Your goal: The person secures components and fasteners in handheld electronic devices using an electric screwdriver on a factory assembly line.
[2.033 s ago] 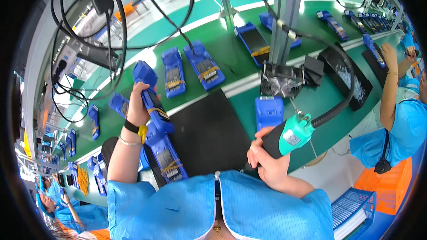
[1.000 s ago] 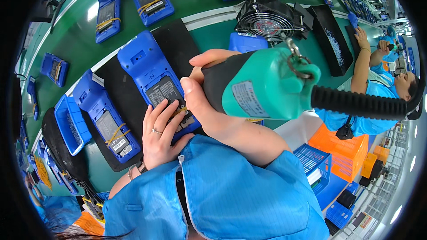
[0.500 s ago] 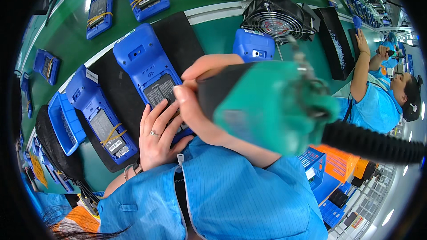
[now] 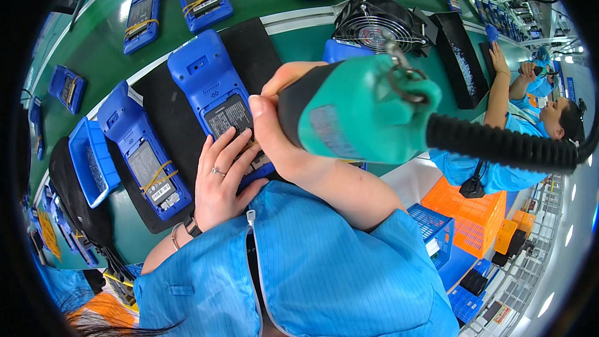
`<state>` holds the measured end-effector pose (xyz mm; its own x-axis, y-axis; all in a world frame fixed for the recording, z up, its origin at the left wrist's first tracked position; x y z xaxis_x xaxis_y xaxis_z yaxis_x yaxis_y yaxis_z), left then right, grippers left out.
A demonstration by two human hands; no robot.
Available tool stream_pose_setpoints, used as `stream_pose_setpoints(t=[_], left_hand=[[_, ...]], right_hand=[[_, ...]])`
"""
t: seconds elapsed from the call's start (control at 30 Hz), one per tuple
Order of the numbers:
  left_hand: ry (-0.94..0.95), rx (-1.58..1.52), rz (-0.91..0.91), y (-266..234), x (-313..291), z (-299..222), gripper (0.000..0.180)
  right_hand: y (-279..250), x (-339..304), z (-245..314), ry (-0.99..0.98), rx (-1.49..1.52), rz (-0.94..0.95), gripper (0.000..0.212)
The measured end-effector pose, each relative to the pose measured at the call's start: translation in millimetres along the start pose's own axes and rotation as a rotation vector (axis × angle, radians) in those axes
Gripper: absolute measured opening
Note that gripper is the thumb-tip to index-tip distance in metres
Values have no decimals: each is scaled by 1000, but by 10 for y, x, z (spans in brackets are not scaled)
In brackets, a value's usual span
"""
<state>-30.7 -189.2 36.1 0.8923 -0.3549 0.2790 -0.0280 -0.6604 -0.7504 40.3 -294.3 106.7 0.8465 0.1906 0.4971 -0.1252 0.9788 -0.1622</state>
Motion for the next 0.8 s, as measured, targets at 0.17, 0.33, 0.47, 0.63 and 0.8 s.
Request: stream_pose_setpoints(t=[0.17,0.33,0.47,0.63,0.8], left_hand=[[-6,-46,-2,13,-10,21,57],[-15,5,19,4,15,9,53],[-25,5,-5,-7,30,7,57],[-35,6,8,26,40,14,56],[-54,7,13,43,45,12,56]], right_hand=[[-127,-4,83,126,211,-127,20],[-325,-227,132,155,272,-203,29],[-375,-323,132,132,269,-113,28],[-371,-350,58,172,257,-103,29],[-369,-376,-21,229,246,-112,27]])
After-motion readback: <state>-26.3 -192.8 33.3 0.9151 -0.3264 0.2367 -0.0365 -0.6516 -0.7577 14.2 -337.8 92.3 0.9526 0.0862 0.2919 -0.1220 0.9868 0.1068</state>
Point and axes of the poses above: each hand's wrist, its own x-axis towards the middle knuckle, its own y-axis out of the palm, z = x × y, the point moved 10 cm from there along x, towards the middle knuckle, and after that the axes turned 2 degrees about -x, right-handed, at the moved point
